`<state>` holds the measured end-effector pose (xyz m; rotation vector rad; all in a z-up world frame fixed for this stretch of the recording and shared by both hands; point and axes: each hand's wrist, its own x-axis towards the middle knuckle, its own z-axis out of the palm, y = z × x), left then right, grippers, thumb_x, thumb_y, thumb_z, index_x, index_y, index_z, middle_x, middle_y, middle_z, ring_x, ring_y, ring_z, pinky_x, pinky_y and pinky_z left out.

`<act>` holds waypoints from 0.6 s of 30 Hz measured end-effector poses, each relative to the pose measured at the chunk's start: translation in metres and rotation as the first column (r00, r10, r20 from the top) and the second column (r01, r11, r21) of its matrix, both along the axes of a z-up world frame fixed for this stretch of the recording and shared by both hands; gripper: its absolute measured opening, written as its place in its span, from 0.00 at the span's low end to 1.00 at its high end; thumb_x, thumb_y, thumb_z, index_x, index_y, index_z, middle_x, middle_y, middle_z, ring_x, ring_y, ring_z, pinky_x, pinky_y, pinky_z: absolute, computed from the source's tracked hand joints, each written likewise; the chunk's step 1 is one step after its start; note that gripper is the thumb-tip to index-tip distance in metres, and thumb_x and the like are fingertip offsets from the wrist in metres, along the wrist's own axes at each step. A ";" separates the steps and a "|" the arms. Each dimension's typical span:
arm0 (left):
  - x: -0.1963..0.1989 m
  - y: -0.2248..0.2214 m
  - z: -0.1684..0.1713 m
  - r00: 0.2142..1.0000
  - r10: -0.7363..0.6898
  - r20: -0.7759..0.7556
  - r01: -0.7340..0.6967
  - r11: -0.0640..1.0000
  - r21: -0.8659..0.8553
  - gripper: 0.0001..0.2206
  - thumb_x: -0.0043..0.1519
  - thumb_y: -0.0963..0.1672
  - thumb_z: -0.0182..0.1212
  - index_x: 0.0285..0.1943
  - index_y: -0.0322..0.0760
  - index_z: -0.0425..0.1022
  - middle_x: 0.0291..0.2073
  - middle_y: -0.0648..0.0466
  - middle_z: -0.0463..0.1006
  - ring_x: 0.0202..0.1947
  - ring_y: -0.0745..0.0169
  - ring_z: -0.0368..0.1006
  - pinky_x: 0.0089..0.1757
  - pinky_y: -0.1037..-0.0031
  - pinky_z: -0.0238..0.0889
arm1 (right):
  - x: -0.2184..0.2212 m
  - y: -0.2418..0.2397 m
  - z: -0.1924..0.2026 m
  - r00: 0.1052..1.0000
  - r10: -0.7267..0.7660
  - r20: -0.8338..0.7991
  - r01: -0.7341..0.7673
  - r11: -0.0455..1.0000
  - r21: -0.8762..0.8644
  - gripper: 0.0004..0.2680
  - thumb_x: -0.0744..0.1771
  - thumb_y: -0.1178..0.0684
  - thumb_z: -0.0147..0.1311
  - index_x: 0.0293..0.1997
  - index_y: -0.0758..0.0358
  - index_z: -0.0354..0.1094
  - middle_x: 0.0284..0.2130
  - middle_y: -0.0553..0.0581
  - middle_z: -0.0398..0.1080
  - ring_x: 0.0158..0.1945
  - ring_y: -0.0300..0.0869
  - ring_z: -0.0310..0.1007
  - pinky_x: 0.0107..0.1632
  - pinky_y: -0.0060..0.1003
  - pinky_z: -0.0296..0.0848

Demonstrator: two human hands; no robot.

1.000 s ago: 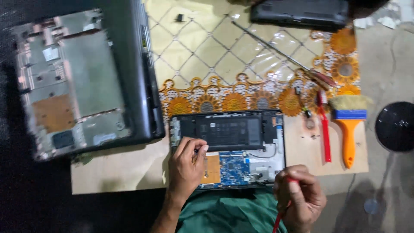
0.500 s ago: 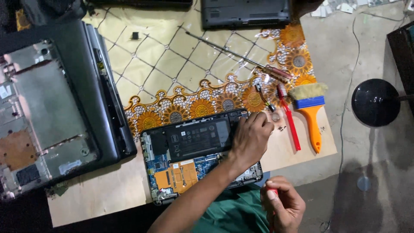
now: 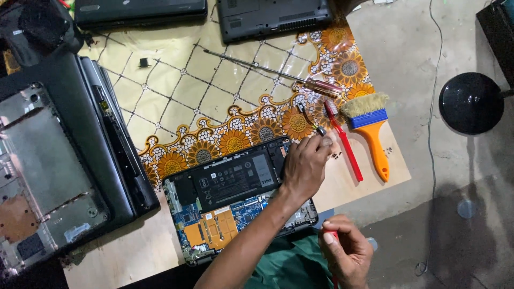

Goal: Disassembling a laptop by removing internal components like the battery and motherboard using a screwdriver.

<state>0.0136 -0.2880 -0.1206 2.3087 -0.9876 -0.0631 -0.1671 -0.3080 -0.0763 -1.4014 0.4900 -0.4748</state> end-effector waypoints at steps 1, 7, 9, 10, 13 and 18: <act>0.001 0.000 0.000 1.000 -0.003 0.000 0.003 1.000 0.001 0.06 0.59 0.38 0.59 0.43 0.36 0.77 0.38 0.49 0.75 0.38 0.51 0.69 0.36 0.63 0.59 | 0.000 -0.001 0.001 1.000 -0.003 0.000 0.003 1.000 0.001 0.04 0.64 0.61 0.52 0.38 0.70 0.70 0.28 0.59 0.68 0.32 0.42 0.67 0.31 0.30 0.69; 0.005 0.004 -0.004 0.998 -0.026 -0.061 0.024 0.999 -0.032 0.13 0.56 0.35 0.60 0.48 0.40 0.78 0.40 0.49 0.76 0.40 0.52 0.70 0.39 0.65 0.63 | 0.002 -0.001 0.004 0.998 0.013 -0.053 -0.015 1.000 -0.027 0.05 0.64 0.59 0.52 0.39 0.68 0.71 0.29 0.59 0.70 0.33 0.42 0.68 0.32 0.30 0.71; 0.007 0.005 0.001 0.996 -0.035 -0.077 0.026 0.993 -0.115 0.09 0.59 0.37 0.53 0.44 0.37 0.79 0.35 0.48 0.72 0.35 0.48 0.68 0.36 0.61 0.62 | 0.004 0.000 0.004 1.000 0.010 0.007 -0.009 0.999 -0.048 0.05 0.64 0.58 0.52 0.38 0.69 0.70 0.28 0.58 0.68 0.33 0.42 0.66 0.34 0.31 0.67; 0.007 0.004 -0.003 0.996 -0.034 -0.078 0.024 0.993 -0.117 0.09 0.59 0.37 0.53 0.44 0.37 0.79 0.35 0.48 0.72 0.35 0.48 0.68 0.36 0.61 0.62 | 0.003 0.000 0.004 1.000 0.012 0.006 -0.011 0.999 -0.050 0.05 0.64 0.58 0.52 0.38 0.69 0.70 0.28 0.58 0.68 0.33 0.42 0.66 0.34 0.31 0.67; 0.010 0.004 -0.005 0.993 -0.037 -0.116 0.024 0.994 -0.110 0.12 0.57 0.36 0.53 0.44 0.36 0.80 0.35 0.49 0.72 0.36 0.49 0.68 0.37 0.62 0.62 | 0.003 0.002 0.008 1.000 -0.002 -0.004 0.002 0.999 -0.033 0.05 0.64 0.59 0.52 0.38 0.69 0.70 0.29 0.59 0.68 0.34 0.43 0.66 0.33 0.31 0.69; 0.022 0.022 0.014 0.883 -0.157 -0.443 -0.085 0.875 -0.478 0.13 0.57 0.33 0.52 0.45 0.36 0.77 0.40 0.47 0.76 0.45 0.49 0.74 0.46 0.65 0.68 | 0.004 -0.012 0.022 0.999 -0.038 0.039 0.036 0.999 0.040 0.12 0.61 0.50 0.49 0.42 0.67 0.69 0.35 0.60 0.66 0.33 0.44 0.68 0.26 0.29 0.71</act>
